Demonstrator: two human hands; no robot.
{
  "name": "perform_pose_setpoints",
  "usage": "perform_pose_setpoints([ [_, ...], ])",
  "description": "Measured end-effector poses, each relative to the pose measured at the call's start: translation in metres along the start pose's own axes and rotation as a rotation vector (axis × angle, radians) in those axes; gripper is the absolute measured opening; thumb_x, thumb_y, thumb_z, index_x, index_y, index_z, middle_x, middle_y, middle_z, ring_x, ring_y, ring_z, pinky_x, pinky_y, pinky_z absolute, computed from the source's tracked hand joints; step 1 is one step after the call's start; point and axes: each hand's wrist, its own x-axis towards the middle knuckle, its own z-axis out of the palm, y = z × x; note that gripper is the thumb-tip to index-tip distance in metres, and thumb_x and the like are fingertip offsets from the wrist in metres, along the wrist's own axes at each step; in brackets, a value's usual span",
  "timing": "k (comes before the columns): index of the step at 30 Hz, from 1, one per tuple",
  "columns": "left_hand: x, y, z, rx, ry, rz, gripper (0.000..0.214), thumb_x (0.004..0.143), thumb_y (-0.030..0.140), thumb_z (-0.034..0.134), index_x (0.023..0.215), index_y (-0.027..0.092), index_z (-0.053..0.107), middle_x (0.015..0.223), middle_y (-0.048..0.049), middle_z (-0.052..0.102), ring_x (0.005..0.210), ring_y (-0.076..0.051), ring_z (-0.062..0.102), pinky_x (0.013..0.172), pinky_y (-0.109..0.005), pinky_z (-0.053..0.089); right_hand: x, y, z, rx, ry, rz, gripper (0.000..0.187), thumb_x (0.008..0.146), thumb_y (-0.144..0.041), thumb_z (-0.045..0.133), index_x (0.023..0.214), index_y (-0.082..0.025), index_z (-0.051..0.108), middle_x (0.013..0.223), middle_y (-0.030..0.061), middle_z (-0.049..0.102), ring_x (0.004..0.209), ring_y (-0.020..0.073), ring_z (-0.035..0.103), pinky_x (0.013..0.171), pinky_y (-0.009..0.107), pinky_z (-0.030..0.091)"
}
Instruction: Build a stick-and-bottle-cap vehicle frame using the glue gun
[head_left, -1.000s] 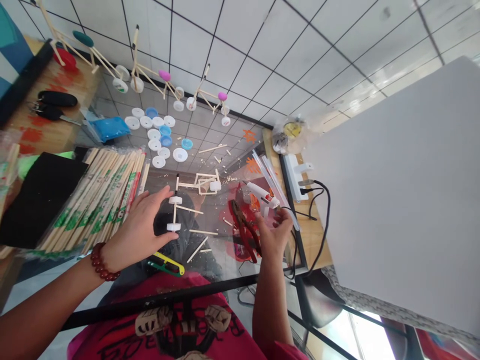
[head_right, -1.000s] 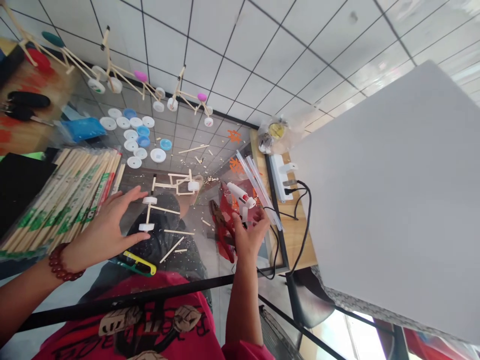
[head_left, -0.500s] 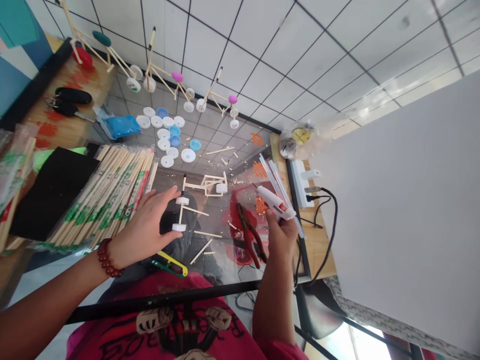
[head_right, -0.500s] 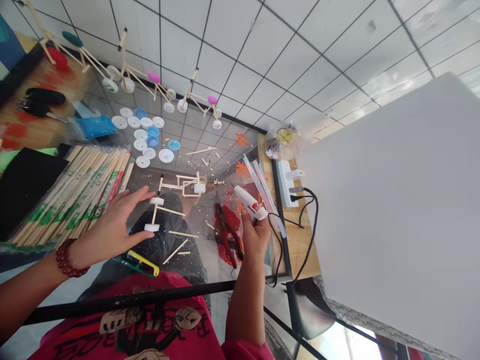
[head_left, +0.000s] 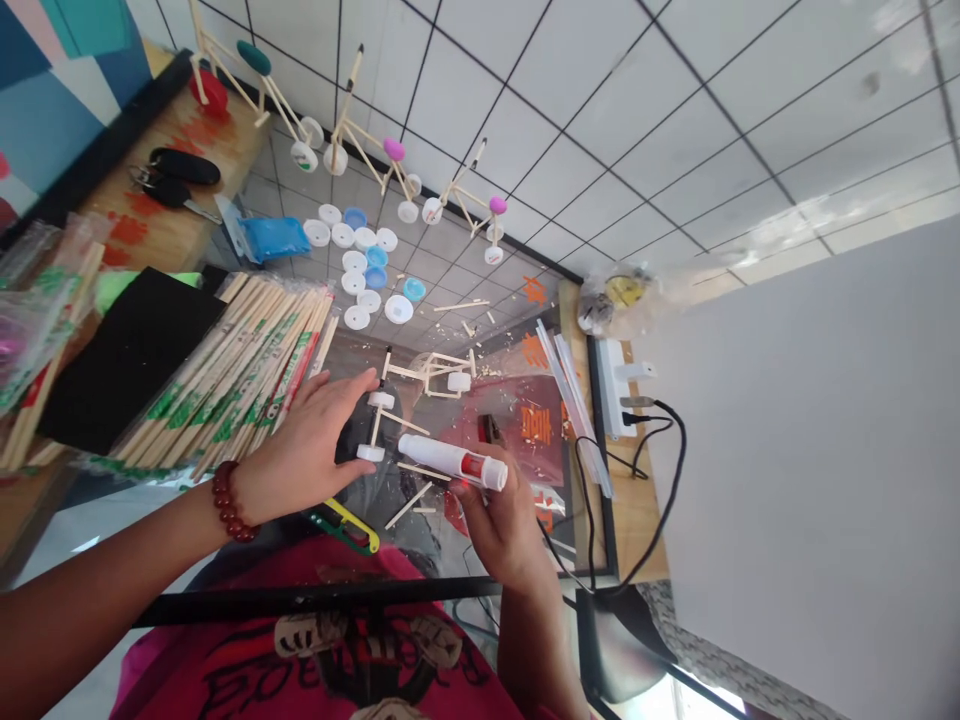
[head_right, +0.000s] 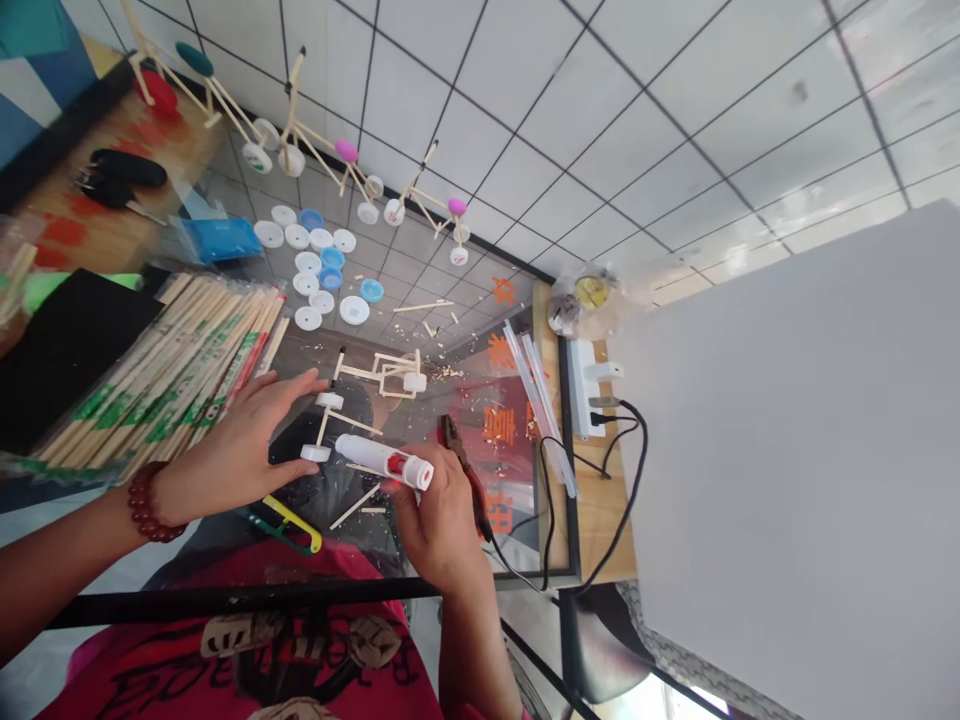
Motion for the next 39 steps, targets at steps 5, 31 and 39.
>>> perform_pose_setpoints([
  [5, 0.001, 0.001, 0.0, -0.024, -0.001, -0.005, 0.092, 0.077, 0.028, 0.076, 0.155, 0.022, 0.027, 0.146, -0.0145, 0.059, 0.139, -0.035, 0.051, 0.124, -0.059, 0.024, -0.001, 0.001, 0.007, -0.056, 0.004, 0.005, 0.018, 0.103, -0.029, 0.048, 0.119, -0.022, 0.051, 0.101, 0.0082, 0.067, 0.087, 0.022, 0.065, 0.074, 0.035, 0.054],
  [31, 0.001, 0.001, 0.002, -0.016, 0.018, 0.014, 0.082, 0.078, 0.029, 0.077, 0.149, 0.02, 0.036, 0.146, -0.0154, 0.058, 0.139, -0.033, 0.051, 0.124, -0.057, 0.022, -0.003, 0.0, 0.011, -0.08, -0.028, 0.03, 0.016, 0.103, -0.032, 0.048, 0.114, -0.021, 0.052, 0.095, 0.007, 0.065, 0.081, 0.021, 0.065, 0.068, 0.033, 0.054],
  [39, 0.001, 0.001, 0.002, -0.044, 0.022, 0.013, 0.089, 0.076, 0.027, 0.077, 0.152, 0.021, 0.032, 0.144, -0.0147, 0.06, 0.138, -0.034, 0.052, 0.124, -0.058, 0.023, -0.007, 0.004, 0.011, -0.046, -0.045, 0.066, 0.019, 0.101, -0.029, 0.051, 0.118, -0.022, 0.053, 0.097, 0.0066, 0.064, 0.082, 0.0204, 0.064, 0.07, 0.033, 0.054],
])
